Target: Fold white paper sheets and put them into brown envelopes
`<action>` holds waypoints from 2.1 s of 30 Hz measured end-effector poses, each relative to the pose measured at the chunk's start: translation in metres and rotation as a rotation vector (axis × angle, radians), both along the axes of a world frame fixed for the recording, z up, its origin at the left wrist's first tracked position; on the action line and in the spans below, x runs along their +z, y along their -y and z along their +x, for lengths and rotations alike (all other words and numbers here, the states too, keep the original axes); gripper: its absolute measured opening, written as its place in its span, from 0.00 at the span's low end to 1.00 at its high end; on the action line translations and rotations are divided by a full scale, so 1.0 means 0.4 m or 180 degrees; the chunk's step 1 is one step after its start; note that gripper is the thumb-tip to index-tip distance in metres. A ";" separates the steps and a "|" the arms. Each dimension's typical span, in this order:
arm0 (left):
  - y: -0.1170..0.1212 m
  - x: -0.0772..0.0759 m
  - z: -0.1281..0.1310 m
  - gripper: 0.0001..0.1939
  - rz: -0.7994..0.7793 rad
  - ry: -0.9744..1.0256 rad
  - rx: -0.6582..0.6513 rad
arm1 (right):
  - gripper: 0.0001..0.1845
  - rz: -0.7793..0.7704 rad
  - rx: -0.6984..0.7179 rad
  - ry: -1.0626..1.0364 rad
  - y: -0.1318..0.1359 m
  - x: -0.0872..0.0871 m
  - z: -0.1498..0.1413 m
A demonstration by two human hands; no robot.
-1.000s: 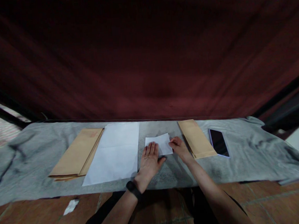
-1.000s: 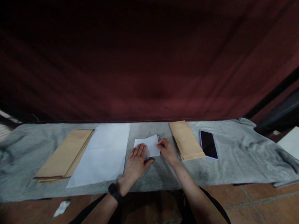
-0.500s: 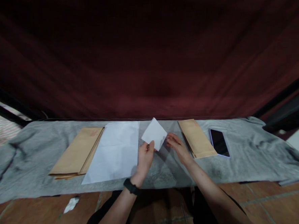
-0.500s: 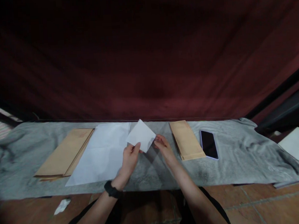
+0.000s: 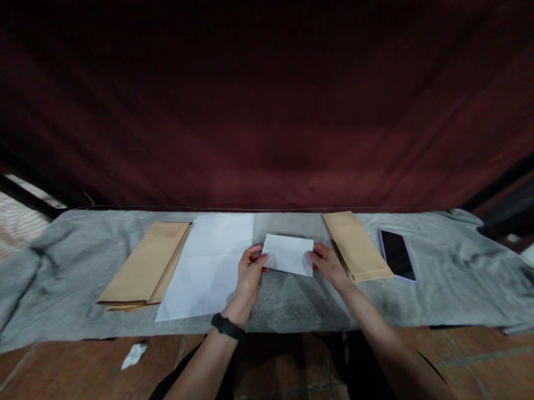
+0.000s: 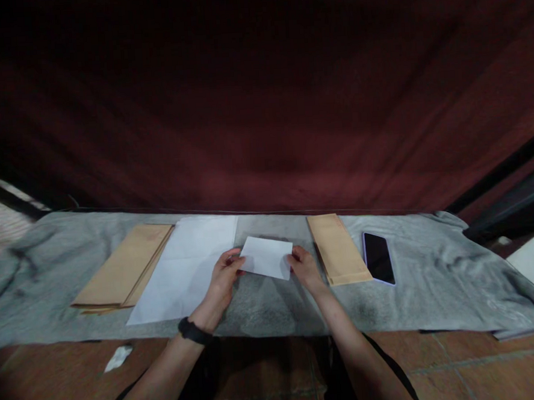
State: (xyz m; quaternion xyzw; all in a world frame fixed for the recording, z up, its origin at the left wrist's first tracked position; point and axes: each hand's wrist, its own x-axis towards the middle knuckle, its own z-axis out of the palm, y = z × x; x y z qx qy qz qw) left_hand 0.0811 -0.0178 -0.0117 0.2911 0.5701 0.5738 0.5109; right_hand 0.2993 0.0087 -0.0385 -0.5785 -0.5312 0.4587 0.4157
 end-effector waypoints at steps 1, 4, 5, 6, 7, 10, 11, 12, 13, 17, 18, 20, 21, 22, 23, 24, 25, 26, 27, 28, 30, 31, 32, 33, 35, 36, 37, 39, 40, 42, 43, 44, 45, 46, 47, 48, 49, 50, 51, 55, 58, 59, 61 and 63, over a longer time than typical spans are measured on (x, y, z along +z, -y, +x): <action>-0.002 -0.004 -0.008 0.19 -0.0018 -0.0369 -0.0077 | 0.11 0.0047 0.0017 0.0181 -0.002 -0.004 0.006; 0.006 -0.011 -0.013 0.23 -0.0034 -0.1757 -0.0542 | 0.11 0.0155 -0.0052 0.0502 0.001 -0.013 0.017; 0.012 -0.010 -0.010 0.24 -0.0066 -0.2226 -0.0702 | 0.12 0.0252 -0.0112 0.0707 0.003 -0.015 0.018; 0.017 -0.008 -0.006 0.26 -0.0134 -0.2639 -0.0835 | 0.14 0.0392 -0.0195 0.0970 0.007 -0.016 0.016; 0.023 -0.005 -0.002 0.27 -0.0239 -0.2974 -0.0944 | 0.16 0.0572 -0.0293 0.1274 0.012 -0.016 0.013; 0.034 0.008 0.009 0.30 -0.0562 -0.3569 -0.1191 | 0.21 0.1204 -0.0351 0.2008 0.032 -0.014 -0.013; 0.036 0.011 0.011 0.31 -0.0628 -0.3689 -0.1249 | 0.22 0.1375 -0.0211 0.2104 0.042 -0.014 -0.027; 0.038 0.014 0.012 0.31 -0.0669 -0.3791 -0.1288 | 0.23 0.1509 0.0022 0.2160 0.052 -0.015 -0.043; 0.039 0.016 0.013 0.31 -0.0691 -0.3881 -0.1306 | 0.24 0.1593 0.0313 0.2196 0.064 -0.017 -0.059; 0.049 0.017 0.018 0.28 -0.0582 -0.4097 -0.1216 | 0.27 0.1516 0.1009 0.2665 0.107 -0.031 -0.110; 0.053 0.015 0.022 0.27 -0.0439 -0.4211 -0.1147 | 0.27 0.1452 0.1025 0.2805 0.114 -0.034 -0.116; 0.059 0.008 0.035 0.24 -0.0018 -0.4566 -0.0980 | 0.28 0.1368 0.1027 0.2993 0.122 -0.040 -0.119; 0.062 0.001 0.044 0.23 0.0230 -0.4756 -0.0911 | 0.29 0.1356 0.1046 0.3049 0.123 -0.043 -0.118; 0.063 -0.007 0.055 0.23 0.0474 -0.4904 -0.0897 | 0.29 0.1357 0.1073 0.3092 0.123 -0.046 -0.116; 0.064 -0.017 0.065 0.23 0.0716 -0.4978 -0.0960 | 0.29 0.1362 0.1098 0.3132 0.123 -0.049 -0.114; 0.064 -0.029 0.075 0.24 0.0944 -0.4989 -0.1114 | 0.29 0.1366 0.1122 0.3175 0.122 -0.052 -0.112; 0.063 -0.041 0.084 0.25 0.1131 -0.4961 -0.1316 | 0.30 0.1363 0.1141 0.3221 0.122 -0.054 -0.111; 0.062 -0.053 0.090 0.26 0.1261 -0.4919 -0.1516 | 0.31 0.1356 0.1157 0.3270 0.122 -0.057 -0.111; 0.061 -0.065 0.094 0.27 0.1325 -0.4880 -0.1681 | 0.32 0.1345 0.1168 0.3319 0.122 -0.059 -0.110; 0.059 -0.075 0.096 0.29 0.1328 -0.4857 -0.1782 | 0.32 0.1334 0.1181 0.3364 0.123 -0.061 -0.109; 0.057 -0.089 0.093 0.32 0.1258 -0.4861 -0.1810 | 0.33 0.1316 0.1198 0.3435 0.123 -0.062 -0.107; 0.056 -0.094 0.089 0.34 0.1235 -0.4879 -0.1792 | 0.33 0.1314 0.1194 0.3456 0.123 -0.063 -0.104; 0.056 -0.097 0.085 0.35 0.1233 -0.4901 -0.1778 | 0.32 0.1321 0.1183 0.3468 0.122 -0.063 -0.101; 0.056 -0.099 0.081 0.36 0.1242 -0.4926 -0.1769 | 0.32 0.1334 0.1161 0.3472 0.121 -0.064 -0.096; 0.058 -0.099 0.075 0.36 0.1263 -0.4976 -0.1765 | 0.31 0.1361 0.1065 0.3462 0.120 -0.066 -0.081; 0.059 -0.098 0.072 0.36 0.1259 -0.4999 -0.1756 | 0.30 0.1370 0.0998 0.3449 0.119 -0.067 -0.072; 0.061 -0.097 0.070 0.36 0.1245 -0.5021 -0.1743 | 0.30 0.1375 0.0934 0.3430 0.118 -0.069 -0.062; 0.065 -0.093 0.067 0.34 0.1190 -0.5061 -0.1716 | 0.30 0.1371 0.0829 0.3382 0.117 -0.072 -0.042; 0.068 -0.091 0.065 0.32 0.1156 -0.5077 -0.1706 | 0.31 0.1359 0.0793 0.3362 0.117 -0.073 -0.033; 0.072 -0.088 0.060 0.30 0.1099 -0.5093 -0.1705 | 0.31 0.1306 0.0732 0.3352 0.118 -0.076 -0.016; 0.074 -0.086 0.058 0.30 0.1080 -0.5094 -0.1711 | 0.31 0.1273 0.0704 0.3361 0.119 -0.077 -0.009; 0.075 -0.085 0.055 0.29 0.1069 -0.5090 -0.1718 | 0.31 0.1240 0.0668 0.3374 0.120 -0.079 -0.003; 0.077 -0.085 0.053 0.29 0.1065 -0.5083 -0.1724 | 0.31 0.1217 0.0637 0.3384 0.121 -0.081 0.002; 0.078 -0.085 0.050 0.29 0.1062 -0.5074 -0.1723 | 0.31 0.1206 0.0610 0.3389 0.123 -0.084 0.007; 0.079 -0.085 0.048 0.29 0.1061 -0.5064 -0.1717 | 0.31 0.1205 0.0588 0.3391 0.125 -0.087 0.011; 0.080 -0.086 0.045 0.29 0.1060 -0.5054 -0.1703 | 0.31 0.1208 0.0563 0.3393 0.127 -0.090 0.016; 0.080 -0.086 0.043 0.29 0.1061 -0.5044 -0.1685 | 0.31 0.1214 0.0539 0.3398 0.130 -0.093 0.020; 0.081 -0.087 0.042 0.29 0.1065 -0.5038 -0.1669 | 0.31 0.1225 0.0522 0.3405 0.132 -0.096 0.024; 0.081 -0.087 0.041 0.29 0.1065 -0.5038 -0.1655 | 0.32 0.1240 0.0510 0.3413 0.135 -0.098 0.029; 0.082 -0.086 0.042 0.29 0.1027 -0.5072 -0.1659 | 0.32 0.1302 0.0414 0.3392 0.141 -0.091 0.036; 0.081 -0.086 0.044 0.29 0.0972 -0.5099 -0.1676 | 0.32 0.1378 0.0474 0.3269 0.138 -0.067 0.020; 0.080 -0.087 0.045 0.29 0.0967 -0.5102 -0.1679 | 0.31 0.1417 0.0581 0.3204 0.137 -0.057 0.009; 0.079 -0.089 0.044 0.28 0.0978 -0.5104 -0.1682 | 0.31 0.1494 0.0897 0.3064 0.134 -0.040 -0.018; 0.078 -0.091 0.042 0.29 0.1004 -0.5111 -0.1699 | 0.30 0.1538 0.1183 0.2971 0.130 -0.032 -0.047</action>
